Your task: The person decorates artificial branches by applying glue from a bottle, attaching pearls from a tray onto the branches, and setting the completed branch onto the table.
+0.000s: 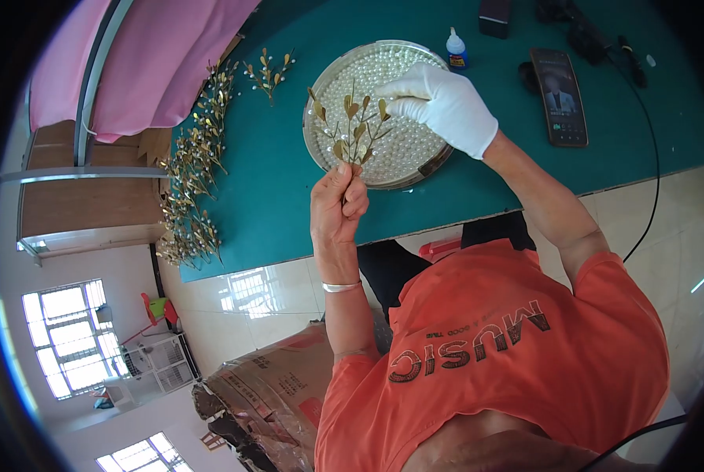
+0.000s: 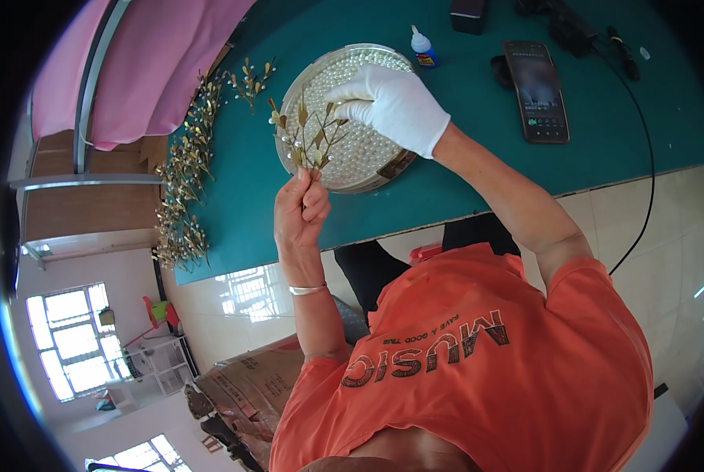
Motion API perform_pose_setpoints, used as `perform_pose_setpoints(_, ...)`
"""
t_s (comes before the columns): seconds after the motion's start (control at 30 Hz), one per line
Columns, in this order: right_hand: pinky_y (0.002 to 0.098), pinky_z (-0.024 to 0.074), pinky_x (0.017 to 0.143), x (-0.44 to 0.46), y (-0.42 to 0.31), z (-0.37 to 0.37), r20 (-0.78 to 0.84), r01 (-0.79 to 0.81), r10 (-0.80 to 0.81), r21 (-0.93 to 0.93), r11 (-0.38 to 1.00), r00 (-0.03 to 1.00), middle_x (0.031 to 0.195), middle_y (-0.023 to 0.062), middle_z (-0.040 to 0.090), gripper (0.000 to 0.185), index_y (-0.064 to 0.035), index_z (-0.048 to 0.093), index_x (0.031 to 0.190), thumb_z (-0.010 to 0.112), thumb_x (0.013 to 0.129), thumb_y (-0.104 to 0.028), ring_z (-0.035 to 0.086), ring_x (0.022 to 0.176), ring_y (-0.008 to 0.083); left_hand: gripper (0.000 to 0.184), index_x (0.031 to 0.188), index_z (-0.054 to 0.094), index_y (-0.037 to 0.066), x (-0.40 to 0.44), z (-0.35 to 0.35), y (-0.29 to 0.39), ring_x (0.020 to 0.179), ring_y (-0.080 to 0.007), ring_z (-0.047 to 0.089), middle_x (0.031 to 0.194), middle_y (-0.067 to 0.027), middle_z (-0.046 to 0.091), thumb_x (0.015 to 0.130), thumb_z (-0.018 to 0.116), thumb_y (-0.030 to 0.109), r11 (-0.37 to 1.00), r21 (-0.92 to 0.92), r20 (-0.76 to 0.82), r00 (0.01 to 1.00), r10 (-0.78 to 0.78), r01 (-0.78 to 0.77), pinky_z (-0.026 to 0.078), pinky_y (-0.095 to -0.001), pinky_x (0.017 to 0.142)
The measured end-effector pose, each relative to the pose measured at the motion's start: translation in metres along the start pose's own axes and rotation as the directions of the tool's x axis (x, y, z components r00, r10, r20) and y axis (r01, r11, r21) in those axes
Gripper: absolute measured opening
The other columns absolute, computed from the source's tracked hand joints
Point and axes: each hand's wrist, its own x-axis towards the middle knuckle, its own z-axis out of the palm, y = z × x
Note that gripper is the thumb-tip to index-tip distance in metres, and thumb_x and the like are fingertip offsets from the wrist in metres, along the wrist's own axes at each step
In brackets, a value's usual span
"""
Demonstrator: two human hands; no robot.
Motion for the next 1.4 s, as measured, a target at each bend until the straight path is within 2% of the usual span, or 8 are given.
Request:
perform_pose_setpoints(0.1, 0.0304, 0.0505, 0.088, -0.001, -0.002, 0.000, 0.015, 0.002, -0.001, -0.055, 0.999, 1.000, 0.103, 0.0052, 0.070, 0.027, -0.0123, 0.074, 0.110, 0.074, 0.083, -0.017, 0.065, 0.095, 0.0222, 0.028, 0.097, 0.060, -0.002, -0.001, 0.006, -0.001, 0.043, -0.0053, 0.033, 0.059, 0.0001, 0.047, 0.099, 0.060, 0.026, 0.997, 0.079, -0.034, 0.999, 0.024, -0.022, 0.025, -0.0216, 0.040)
perform_pose_setpoints(0.2, 0.0308, 0.0503, 0.088, 0.000, 0.000, 0.001, 0.022, -0.008, 0.007, 0.027, 1.000, 1.000, 0.104, 0.0056, 0.070, 0.027, -0.0115, 0.074, 0.109, 0.074, 0.083, -0.018, 0.065, 0.095, 0.0222, 0.028, 0.097, 0.061, -0.002, -0.001, 0.010, -0.002, 0.043, -0.0058, 0.034, 0.060, -0.0006, 0.049, 0.099, 0.061, 0.025, 0.994, 0.102, -0.034, 0.999, 0.030, -0.027, 0.026, -0.0221, 0.040)
perform_pose_setpoints(0.27, 0.0309, 0.0503, 0.088, 0.000, -0.002, 0.001, 0.020, -0.073, 0.072, 0.065, 0.995, 0.997, 0.104, 0.0058, 0.070, 0.025, -0.0104, 0.074, 0.107, 0.074, 0.083, -0.019, 0.065, 0.096, 0.0222, 0.028, 0.097, 0.061, -0.003, 0.000, 0.011, -0.002, 0.042, -0.0059, 0.034, 0.060, -0.0008, 0.049, 0.099, 0.061, 0.025, 0.994, 0.106, -0.034, 0.999, 0.030, -0.026, 0.026, -0.0224, 0.040)
perform_pose_setpoints(0.5, 0.0308, 0.0501, 0.088, 0.000, -0.004, -0.001, 0.057, -0.091, 0.090, 0.013, 0.996, 0.994, 0.103, 0.0061, 0.069, 0.026, -0.0101, 0.074, 0.108, 0.074, 0.083, -0.019, 0.065, 0.095, 0.0234, 0.029, 0.097, 0.061, -0.004, 0.001, 0.012, -0.005, 0.042, -0.0062, 0.034, 0.060, -0.0012, 0.049, 0.099, 0.061, 0.025, 0.994, 0.111, -0.048, 0.999, 0.021, -0.015, 0.027, -0.0229, 0.040)
perform_pose_setpoints(0.6, 0.0297, 0.0497, 0.089, 0.000, -0.001, -0.001, 0.049, -0.102, 0.100, 0.050, 0.994, 0.994, 0.104, 0.0057, 0.070, 0.027, -0.0095, 0.073, 0.109, 0.074, 0.083, -0.018, 0.065, 0.096, 0.0218, 0.029, 0.096, 0.061, -0.003, 0.002, 0.009, -0.007, 0.042, -0.0062, 0.034, 0.060, -0.0013, 0.049, 0.099, 0.061, 0.025, 0.996, 0.086, -0.034, 0.999, 0.011, -0.008, 0.026, -0.0225, 0.040)
perform_pose_setpoints(0.77, 0.0271, 0.0500, 0.091, 0.002, 0.012, 0.000, 0.112, -0.206, 0.179, 0.314, 0.927, 0.978, 0.109, 0.0044, 0.072, 0.028, -0.0063, 0.072, 0.111, 0.075, 0.084, -0.016, 0.066, 0.099, 0.0144, 0.029, 0.096, 0.060, -0.003, 0.001, 0.012, -0.004, 0.042, -0.0061, 0.034, 0.060, -0.0016, 0.050, 0.098, 0.061, 0.025, 0.997, 0.075, -0.026, 1.000, 0.007, -0.005, 0.025, -0.0222, 0.039)
perform_pose_setpoints(0.97, 0.0278, 0.0489, 0.093, 0.005, 0.008, -0.006, 0.214, -0.283, 0.213, 0.386, 0.878, 0.953, 0.108, 0.0068, 0.073, 0.029, -0.0052, 0.071, 0.114, 0.073, 0.086, -0.015, 0.065, 0.101, 0.0150, 0.030, 0.097, 0.060, -0.004, 0.000, 0.013, -0.004, 0.042, -0.0062, 0.035, 0.060, -0.0018, 0.050, 0.098, 0.062, 0.026, 0.996, 0.085, -0.042, 0.999, 0.014, -0.011, 0.025, -0.0220, 0.040)
perform_pose_setpoints(1.4, 0.0269, 0.0493, 0.092, 0.005, 0.010, -0.004, 0.201, -0.281, 0.215, 0.411, 0.867, 0.956, 0.108, 0.0064, 0.073, 0.030, -0.0060, 0.073, 0.112, 0.075, 0.085, -0.019, 0.066, 0.099, 0.0138, 0.030, 0.096, 0.061, -0.004, -0.003, 0.013, -0.002, 0.043, -0.0062, 0.036, 0.060, -0.0017, 0.050, 0.097, 0.063, 0.026, 0.994, 0.104, -0.061, 0.998, 0.021, -0.014, 0.026, -0.0216, 0.040)
